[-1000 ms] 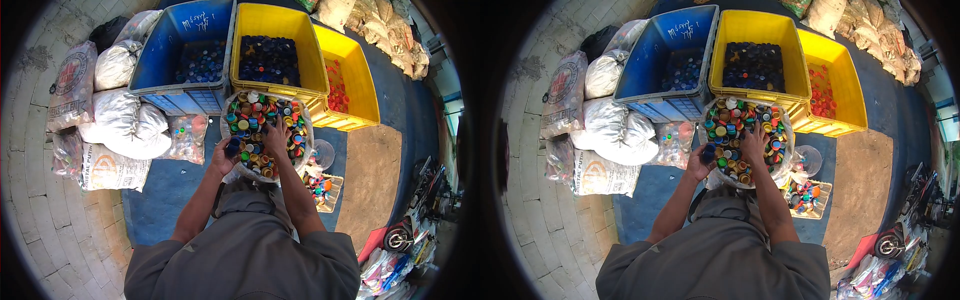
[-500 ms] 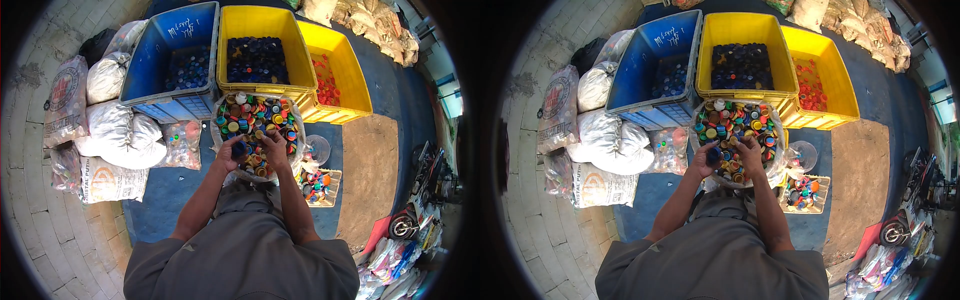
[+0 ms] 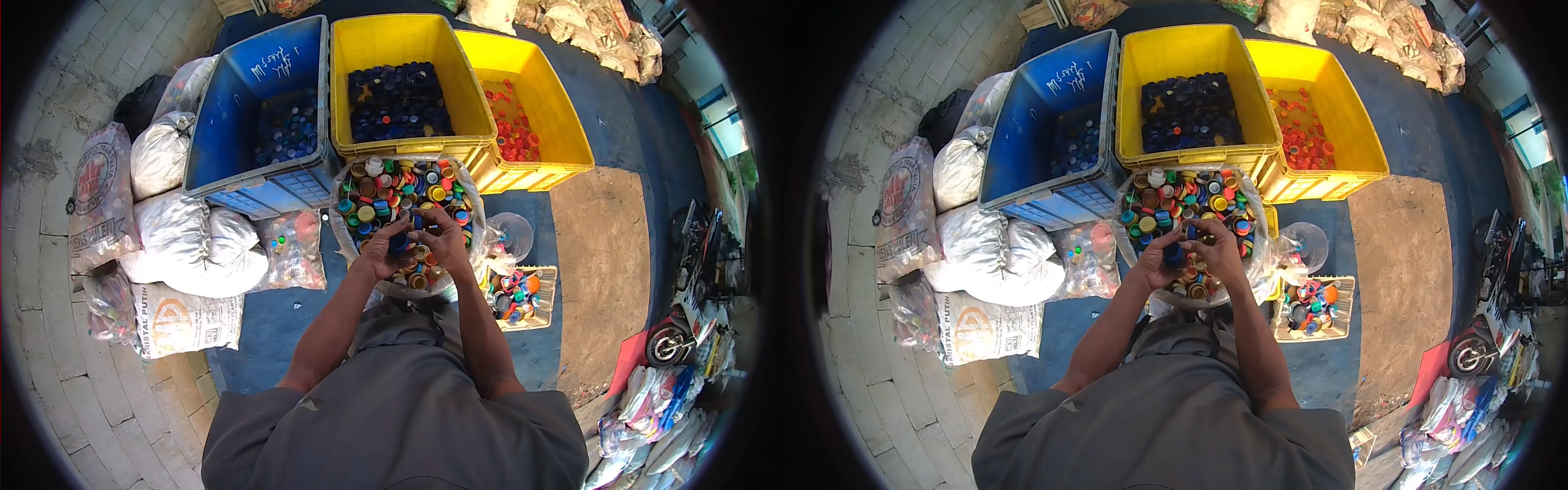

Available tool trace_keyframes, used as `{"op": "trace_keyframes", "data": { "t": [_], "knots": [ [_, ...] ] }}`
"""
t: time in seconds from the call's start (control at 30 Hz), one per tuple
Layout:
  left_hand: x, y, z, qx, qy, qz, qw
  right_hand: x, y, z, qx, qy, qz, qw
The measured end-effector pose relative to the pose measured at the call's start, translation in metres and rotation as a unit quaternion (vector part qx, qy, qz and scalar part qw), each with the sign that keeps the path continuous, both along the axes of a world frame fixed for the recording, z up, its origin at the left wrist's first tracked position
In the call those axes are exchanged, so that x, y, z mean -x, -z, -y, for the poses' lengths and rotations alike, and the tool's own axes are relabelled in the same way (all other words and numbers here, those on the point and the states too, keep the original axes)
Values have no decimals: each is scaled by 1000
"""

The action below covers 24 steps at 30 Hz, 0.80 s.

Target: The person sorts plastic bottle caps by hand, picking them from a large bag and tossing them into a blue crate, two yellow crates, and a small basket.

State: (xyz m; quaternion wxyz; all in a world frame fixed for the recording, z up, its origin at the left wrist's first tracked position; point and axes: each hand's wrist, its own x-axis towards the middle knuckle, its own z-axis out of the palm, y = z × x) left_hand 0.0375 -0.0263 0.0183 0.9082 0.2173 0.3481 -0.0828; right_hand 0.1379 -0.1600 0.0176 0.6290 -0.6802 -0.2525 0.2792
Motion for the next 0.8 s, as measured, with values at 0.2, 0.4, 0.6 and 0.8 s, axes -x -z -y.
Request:
{"op": "trace_keyframes", "data": {
  "t": [0.2,0.4,0.6,0.8],
  "knots": [
    [4,10,-6,-27,28,17,999,-5,-19,3,69,-56,78,993],
    [3,12,-6,-17,19,72,997,-7,-7,2,15,-35,12,999],
    [-5,31,-11,107,-50,85,989,-3,7,3,-68,112,-102,986],
    [-7,34,-7,50,-106,58,991,-1,10,8,-166,139,-341,915]
  ]
}}
